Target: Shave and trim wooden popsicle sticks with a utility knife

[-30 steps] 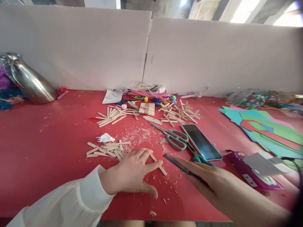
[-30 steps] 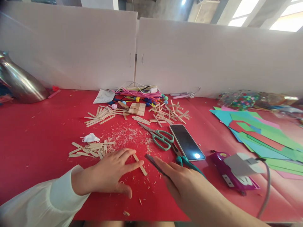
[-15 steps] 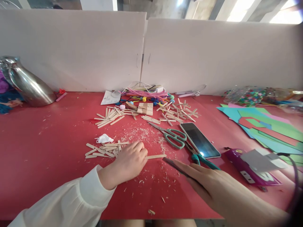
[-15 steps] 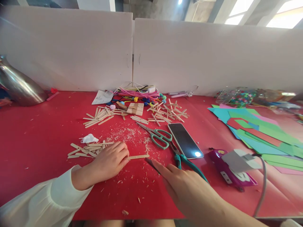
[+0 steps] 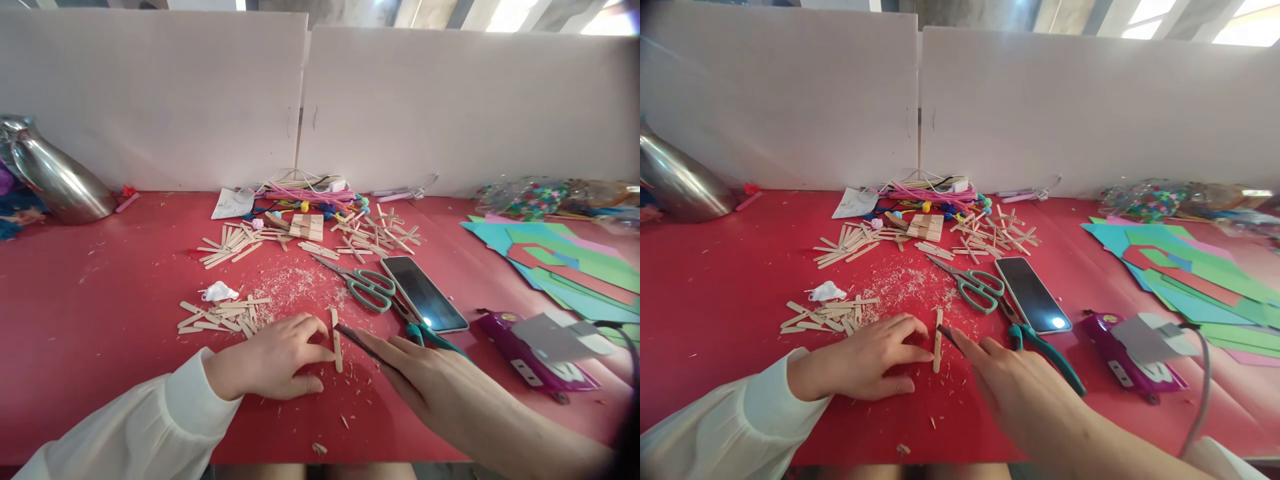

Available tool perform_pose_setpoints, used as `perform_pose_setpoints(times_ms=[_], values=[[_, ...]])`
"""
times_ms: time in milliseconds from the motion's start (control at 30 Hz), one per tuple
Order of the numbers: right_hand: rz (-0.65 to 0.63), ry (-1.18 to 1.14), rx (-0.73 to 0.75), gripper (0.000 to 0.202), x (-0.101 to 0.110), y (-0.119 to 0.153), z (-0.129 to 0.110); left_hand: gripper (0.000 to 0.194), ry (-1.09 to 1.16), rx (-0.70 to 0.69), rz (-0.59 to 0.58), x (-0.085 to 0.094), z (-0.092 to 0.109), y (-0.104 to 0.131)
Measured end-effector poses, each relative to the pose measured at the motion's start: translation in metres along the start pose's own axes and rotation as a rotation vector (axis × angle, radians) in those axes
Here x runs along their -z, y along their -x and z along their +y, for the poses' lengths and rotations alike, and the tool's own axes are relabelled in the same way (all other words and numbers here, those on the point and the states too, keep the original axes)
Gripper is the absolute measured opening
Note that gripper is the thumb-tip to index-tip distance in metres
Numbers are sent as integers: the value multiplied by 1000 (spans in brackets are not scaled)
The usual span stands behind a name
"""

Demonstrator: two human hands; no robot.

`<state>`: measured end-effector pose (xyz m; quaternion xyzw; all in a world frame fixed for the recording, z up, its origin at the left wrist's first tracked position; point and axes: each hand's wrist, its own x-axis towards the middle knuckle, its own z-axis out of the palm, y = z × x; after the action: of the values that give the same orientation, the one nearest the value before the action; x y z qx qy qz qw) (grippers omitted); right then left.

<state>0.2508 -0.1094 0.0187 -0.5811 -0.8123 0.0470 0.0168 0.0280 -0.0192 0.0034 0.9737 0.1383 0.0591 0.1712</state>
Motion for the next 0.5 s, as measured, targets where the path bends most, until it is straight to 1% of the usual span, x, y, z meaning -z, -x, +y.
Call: perform_pose_setpoints(times_ms=[133, 233, 333, 500], values=[[35, -4, -15, 55, 3, 0, 2, 49, 17, 25, -41, 2, 2, 1], [53, -6, -33, 55, 4, 1, 3, 56, 19, 24, -67, 2, 2, 2], [33, -25, -6, 53, 3, 0, -1, 61, 18, 24, -99, 0, 0, 2], [16, -48, 32, 52, 1, -1, -7, 77, 45, 52, -166, -3, -5, 4]])
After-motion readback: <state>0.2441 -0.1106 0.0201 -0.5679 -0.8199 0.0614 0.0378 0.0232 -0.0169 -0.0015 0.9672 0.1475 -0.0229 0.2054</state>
